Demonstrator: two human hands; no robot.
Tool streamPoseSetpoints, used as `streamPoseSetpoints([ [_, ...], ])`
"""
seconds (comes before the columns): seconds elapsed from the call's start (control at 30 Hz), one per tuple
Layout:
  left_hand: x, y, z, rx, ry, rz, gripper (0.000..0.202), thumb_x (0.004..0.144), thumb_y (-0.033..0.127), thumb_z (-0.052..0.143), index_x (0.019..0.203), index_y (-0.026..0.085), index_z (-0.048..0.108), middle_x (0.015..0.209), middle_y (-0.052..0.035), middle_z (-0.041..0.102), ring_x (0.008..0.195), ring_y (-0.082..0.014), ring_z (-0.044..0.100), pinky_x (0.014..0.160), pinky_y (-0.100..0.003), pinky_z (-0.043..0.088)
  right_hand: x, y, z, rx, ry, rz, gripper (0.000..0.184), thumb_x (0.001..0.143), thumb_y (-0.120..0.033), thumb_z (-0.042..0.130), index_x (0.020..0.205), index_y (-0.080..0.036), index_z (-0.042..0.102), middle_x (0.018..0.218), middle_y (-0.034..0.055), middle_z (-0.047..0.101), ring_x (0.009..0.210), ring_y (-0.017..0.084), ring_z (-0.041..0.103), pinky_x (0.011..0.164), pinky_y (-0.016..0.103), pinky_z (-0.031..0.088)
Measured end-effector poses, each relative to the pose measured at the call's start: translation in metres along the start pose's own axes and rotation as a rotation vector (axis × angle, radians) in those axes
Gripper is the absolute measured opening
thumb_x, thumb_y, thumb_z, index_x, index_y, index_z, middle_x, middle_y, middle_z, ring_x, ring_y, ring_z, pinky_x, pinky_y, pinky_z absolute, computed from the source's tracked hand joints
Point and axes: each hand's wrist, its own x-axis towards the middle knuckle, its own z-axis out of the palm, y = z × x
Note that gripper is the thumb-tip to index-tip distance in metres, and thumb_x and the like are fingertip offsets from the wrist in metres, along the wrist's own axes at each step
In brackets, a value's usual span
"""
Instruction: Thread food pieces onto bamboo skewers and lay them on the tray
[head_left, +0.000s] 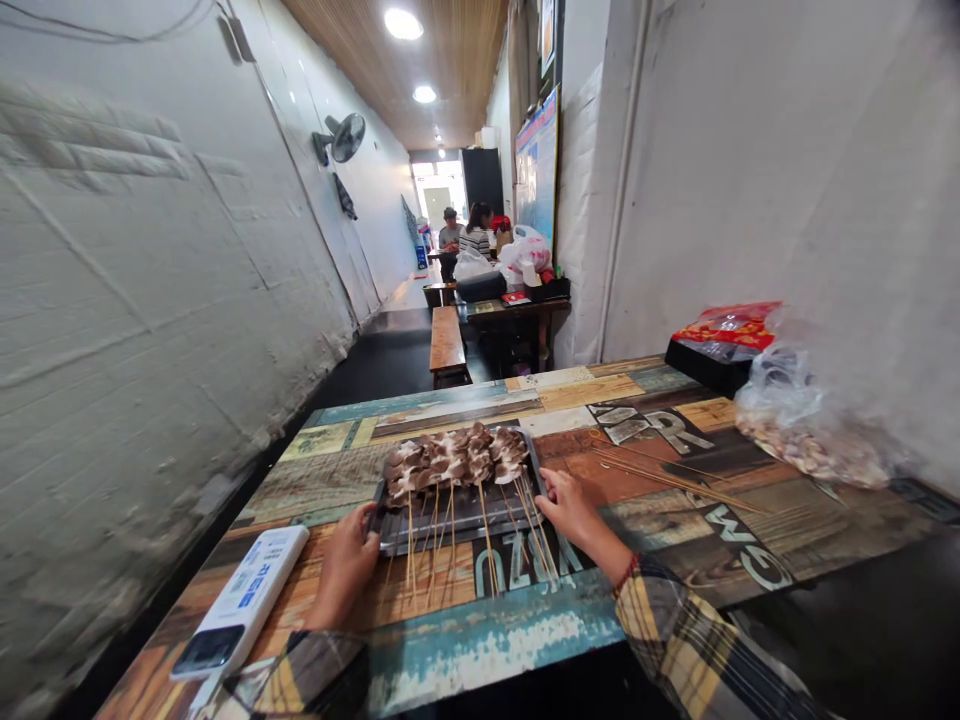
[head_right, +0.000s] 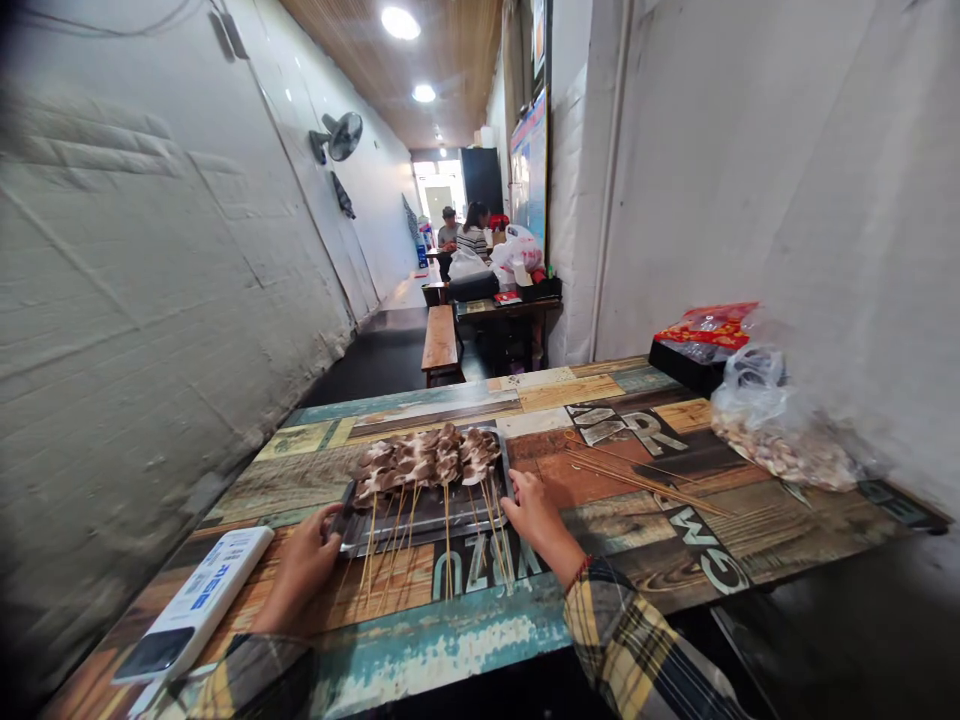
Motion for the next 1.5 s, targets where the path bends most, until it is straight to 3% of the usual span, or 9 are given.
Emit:
streamPoseSetpoints([
  [0.37, 0.021, 0.026, 0.023, 0.014, 0.066, 0.029, 0.037, 0.076, 0.011, 0.041, 0.109, 0.016, 0.058, 0.102, -0.0108, 0.062, 0.102, -0.0240, 0.057, 0.094, -0.040, 0.046, 0.031, 0.002, -0.001, -0.069, 0.063, 0.093, 0.034, 0.084, -0.018, 0.048, 0.113, -0.013, 0.066, 0.099, 0.0121, 0.069, 0.091, 0.021, 0.064, 0.082, 0.030, 0.047],
  [0.5, 0.010, 0.035, 0.013, 0.004, 0.158, 0.022, 0.032, 0.085, 0.022, 0.042, 0.112, 0.014, 0.057, 0.104, -0.0137, 0.059, 0.106, -0.0256, 0.055, 0.094, -0.040, 0.046, 0.023, 0.004, -0.002, -0.050, 0.142, 0.007, 0.035, 0.089, -0.025, 0.042, 0.110, -0.012, 0.068, 0.108, 0.0152, 0.067, 0.101, 0.023, 0.062, 0.090, 0.035, 0.047],
  [0.6, -0.009, 0.062, -0.001, -0.030, 0.228, 0.108, 0.035, 0.090, 0.031, 0.041, 0.120, 0.016, 0.054, 0.121, -0.0144, 0.054, 0.118, -0.0257, 0.048, 0.103, -0.043, 0.039, 0.008, 0.008, -0.001, 0.001, 0.173, -0.124, 0.038, 0.092, -0.030, 0.040, 0.114, -0.014, 0.066, 0.113, 0.0143, 0.065, 0.107, 0.023, 0.059, 0.095, 0.038, 0.045],
  [0.77, -0.035, 0.126, -0.007, -0.040, -0.044, 0.525, 0.045, 0.091, 0.034, 0.046, 0.135, 0.024, 0.046, 0.148, -0.0085, 0.037, 0.138, -0.0248, 0.027, 0.113, -0.045, 0.025, -0.016, 0.006, 0.005, -0.050, 0.080, -0.233, 0.042, 0.095, -0.035, 0.037, 0.121, -0.014, 0.062, 0.119, 0.0124, 0.064, 0.116, 0.025, 0.053, 0.101, 0.042, 0.042],
  [0.87, -0.039, 0.140, -0.001, -0.012, -0.180, 0.581, 0.038, 0.090, 0.037, 0.048, 0.125, 0.027, 0.057, 0.146, -0.0053, 0.042, 0.138, -0.0261, 0.027, 0.114, -0.049, 0.020, -0.021, 0.000, 0.009, -0.129, 0.052, -0.246, 0.041, 0.094, -0.035, 0.039, 0.123, -0.015, 0.061, 0.123, 0.0109, 0.063, 0.124, 0.029, 0.046, 0.103, 0.047, 0.039],
  [1.07, -0.033, 0.129, 0.004, -0.060, -0.187, 0.490, 0.034, 0.092, 0.040, 0.044, 0.115, 0.024, 0.063, 0.137, -0.0064, 0.053, 0.133, -0.0252, 0.037, 0.111, -0.050, 0.026, -0.018, -0.008, 0.010, -0.121, 0.034, -0.259, 0.042, 0.094, -0.034, 0.041, 0.126, -0.014, 0.059, 0.126, 0.0098, 0.062, 0.128, 0.029, 0.042, 0.105, 0.048, 0.038],
  [1.2, -0.030, 0.119, 0.000, -0.162, -0.062, 0.478, 0.036, 0.092, 0.038, 0.042, 0.120, 0.022, 0.059, 0.137, -0.0082, 0.053, 0.131, -0.0234, 0.041, 0.111, -0.047, 0.029, -0.016, -0.001, 0.004, -0.062, 0.113, -0.236, 0.042, 0.095, -0.034, 0.039, 0.124, -0.014, 0.060, 0.129, 0.0126, 0.059, 0.124, 0.026, 0.047, 0.105, 0.046, 0.039],
  [1.4, -0.026, 0.064, -0.003, -0.215, 0.141, 0.196, 0.038, 0.088, 0.037, 0.041, 0.115, 0.019, 0.058, 0.119, -0.0124, 0.061, 0.113, -0.0259, 0.056, 0.100, -0.046, 0.043, -0.019, 0.021, -0.002, -0.118, 0.174, -0.166, 0.040, 0.091, -0.023, 0.036, 0.119, -0.017, 0.064, 0.119, 0.0123, 0.066, 0.115, 0.025, 0.057, 0.100, 0.047, 0.044],
  [1.5, -0.029, 0.044, -0.006, -0.183, 0.116, 0.148, 0.031, 0.083, 0.037, 0.045, 0.105, 0.020, 0.061, 0.106, -0.0112, 0.064, 0.102, -0.0274, 0.060, 0.092, -0.046, 0.047, -0.025, 0.024, 0.001, -0.176, 0.128, -0.207, 0.040, 0.088, -0.021, 0.041, 0.122, -0.019, 0.063, 0.121, 0.0113, 0.065, 0.116, 0.027, 0.058, 0.100, 0.048, 0.045],
])
